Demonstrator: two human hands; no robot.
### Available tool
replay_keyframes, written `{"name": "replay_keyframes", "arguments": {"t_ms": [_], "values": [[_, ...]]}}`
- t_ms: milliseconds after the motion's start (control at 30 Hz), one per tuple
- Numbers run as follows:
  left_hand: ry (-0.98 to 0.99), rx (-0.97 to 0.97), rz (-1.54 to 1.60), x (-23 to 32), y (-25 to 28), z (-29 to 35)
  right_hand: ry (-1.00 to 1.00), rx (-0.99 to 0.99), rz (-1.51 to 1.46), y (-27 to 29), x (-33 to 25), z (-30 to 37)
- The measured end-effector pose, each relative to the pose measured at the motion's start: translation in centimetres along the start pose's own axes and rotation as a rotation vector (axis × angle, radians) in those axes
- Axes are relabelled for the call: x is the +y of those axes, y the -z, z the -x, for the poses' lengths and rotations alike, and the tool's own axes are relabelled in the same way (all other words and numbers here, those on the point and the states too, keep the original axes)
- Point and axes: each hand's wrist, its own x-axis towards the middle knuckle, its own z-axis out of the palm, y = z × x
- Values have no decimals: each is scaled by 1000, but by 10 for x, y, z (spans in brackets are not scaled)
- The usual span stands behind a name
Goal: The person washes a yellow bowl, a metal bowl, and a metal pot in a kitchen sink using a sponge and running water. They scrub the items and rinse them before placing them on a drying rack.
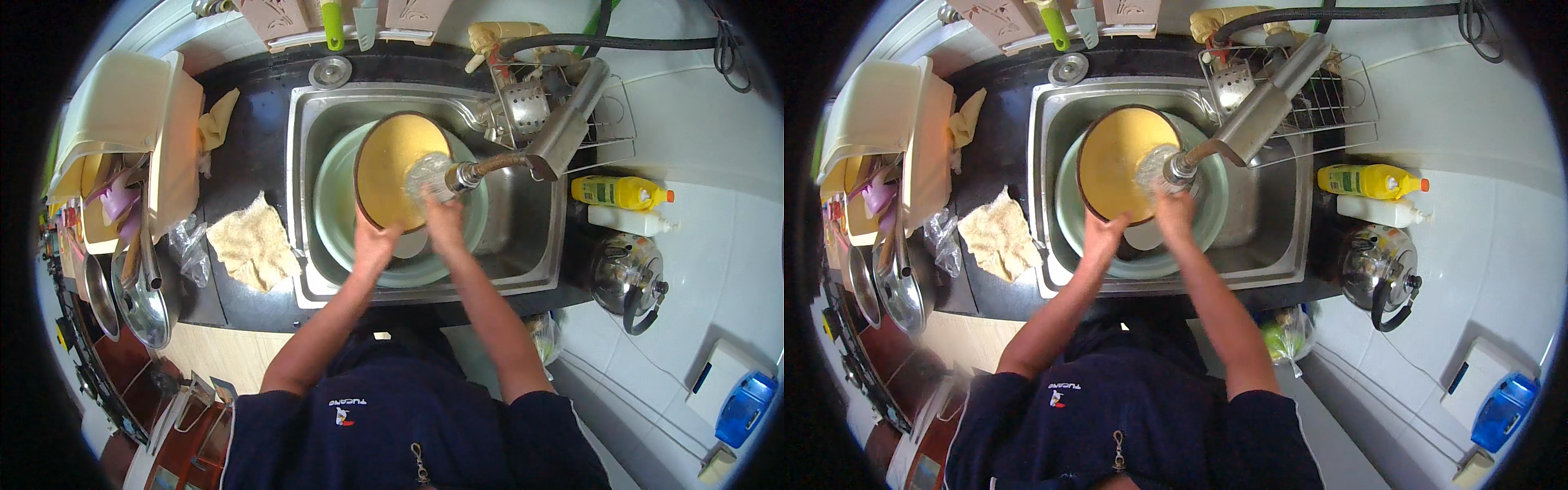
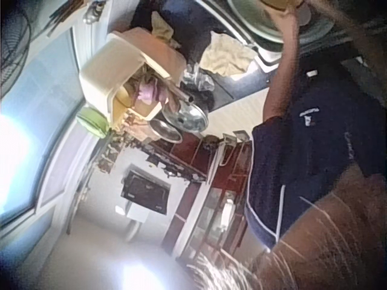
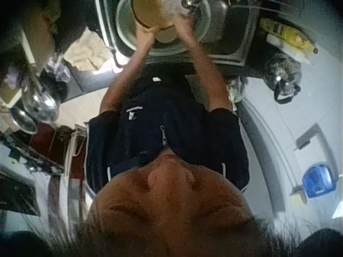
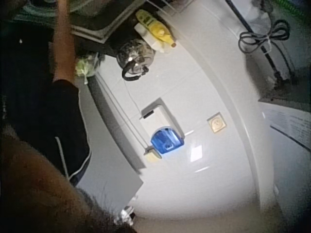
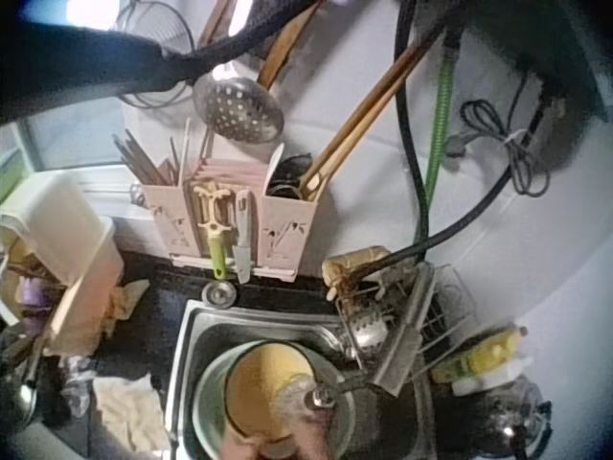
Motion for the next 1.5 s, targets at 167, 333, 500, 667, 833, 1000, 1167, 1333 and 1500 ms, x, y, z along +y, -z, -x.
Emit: {"name": "replay_keyframes", "arguments": {"t_ms": [167,333,500,667,833,1000,1167,1333,1500], "values": [[73,16,-20,-5,-2,4,-25,-130,161,-4,4,27],[59,-134,-240,25,14,-10,199,-97,319,9,-6,-16],[-4,97,-163,-2,2,-5,-249,-131,8,-22,-42,52],[43,-135,-308,20,17,-10,33,-149,315,8,16,-3],[-32,-26,-81,9,3,-13,94,-45,19,5,3,-2],[56,-69,-292,17,5,-14,-198,-170,271,0,-10,17],[-30,-123,-260,27,3,-20,131,-113,36,11,22,-26],[-46,-50,-328,22,-7,-21,-146,-84,67,-15,-6,19],[14,-173,-483,28,3,-30,56,-57,285,17,65,-46]]}}
